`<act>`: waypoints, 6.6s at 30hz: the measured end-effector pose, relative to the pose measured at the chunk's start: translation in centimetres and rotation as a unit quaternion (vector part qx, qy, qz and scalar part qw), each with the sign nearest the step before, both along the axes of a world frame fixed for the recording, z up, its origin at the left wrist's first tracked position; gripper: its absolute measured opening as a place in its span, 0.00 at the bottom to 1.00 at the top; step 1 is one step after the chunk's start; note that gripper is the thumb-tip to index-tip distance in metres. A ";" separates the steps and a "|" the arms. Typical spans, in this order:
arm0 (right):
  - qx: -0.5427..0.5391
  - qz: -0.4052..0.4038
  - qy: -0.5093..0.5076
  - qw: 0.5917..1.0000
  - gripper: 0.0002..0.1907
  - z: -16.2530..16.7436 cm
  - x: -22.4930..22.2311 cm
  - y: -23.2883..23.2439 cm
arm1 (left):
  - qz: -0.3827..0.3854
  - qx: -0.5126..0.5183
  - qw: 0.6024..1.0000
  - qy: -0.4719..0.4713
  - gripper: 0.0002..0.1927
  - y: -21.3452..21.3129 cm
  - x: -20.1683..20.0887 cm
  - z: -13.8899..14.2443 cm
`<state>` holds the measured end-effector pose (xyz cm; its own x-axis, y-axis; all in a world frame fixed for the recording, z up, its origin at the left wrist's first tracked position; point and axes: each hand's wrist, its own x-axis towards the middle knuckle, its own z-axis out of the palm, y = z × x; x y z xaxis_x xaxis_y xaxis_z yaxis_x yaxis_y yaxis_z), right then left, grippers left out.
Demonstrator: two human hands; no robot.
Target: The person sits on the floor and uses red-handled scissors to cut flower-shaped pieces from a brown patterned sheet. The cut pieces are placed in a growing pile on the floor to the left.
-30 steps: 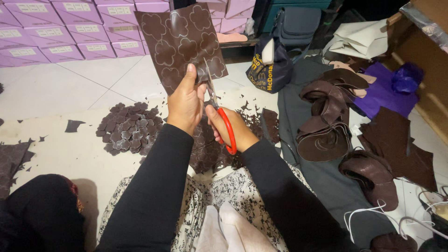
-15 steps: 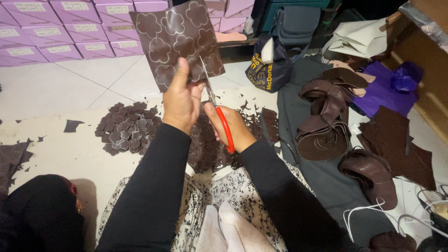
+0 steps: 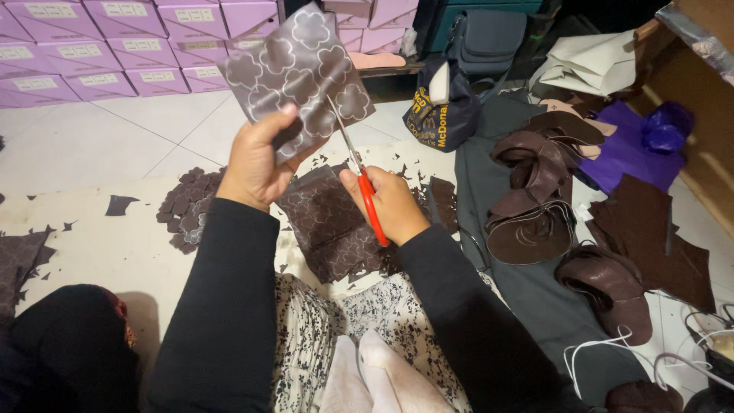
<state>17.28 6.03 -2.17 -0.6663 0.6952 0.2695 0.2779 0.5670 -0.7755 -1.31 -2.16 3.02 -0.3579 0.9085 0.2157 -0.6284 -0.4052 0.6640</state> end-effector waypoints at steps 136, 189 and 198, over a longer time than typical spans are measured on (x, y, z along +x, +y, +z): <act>-0.327 0.080 0.055 0.940 0.29 -1.2 -0.3 0.0 | 0.326 -0.077 0.934 0.123 0.14 3.0 4.4 -1.6; -0.358 0.067 0.085 0.928 0.30 -1.1 0.0 -0.1 | 0.302 -0.044 0.948 0.094 0.15 3.8 4.4 -2.8; -0.357 0.051 0.105 0.927 0.29 -1.2 -0.5 0.0 | 0.308 -0.069 0.939 0.133 0.15 3.8 4.8 -2.5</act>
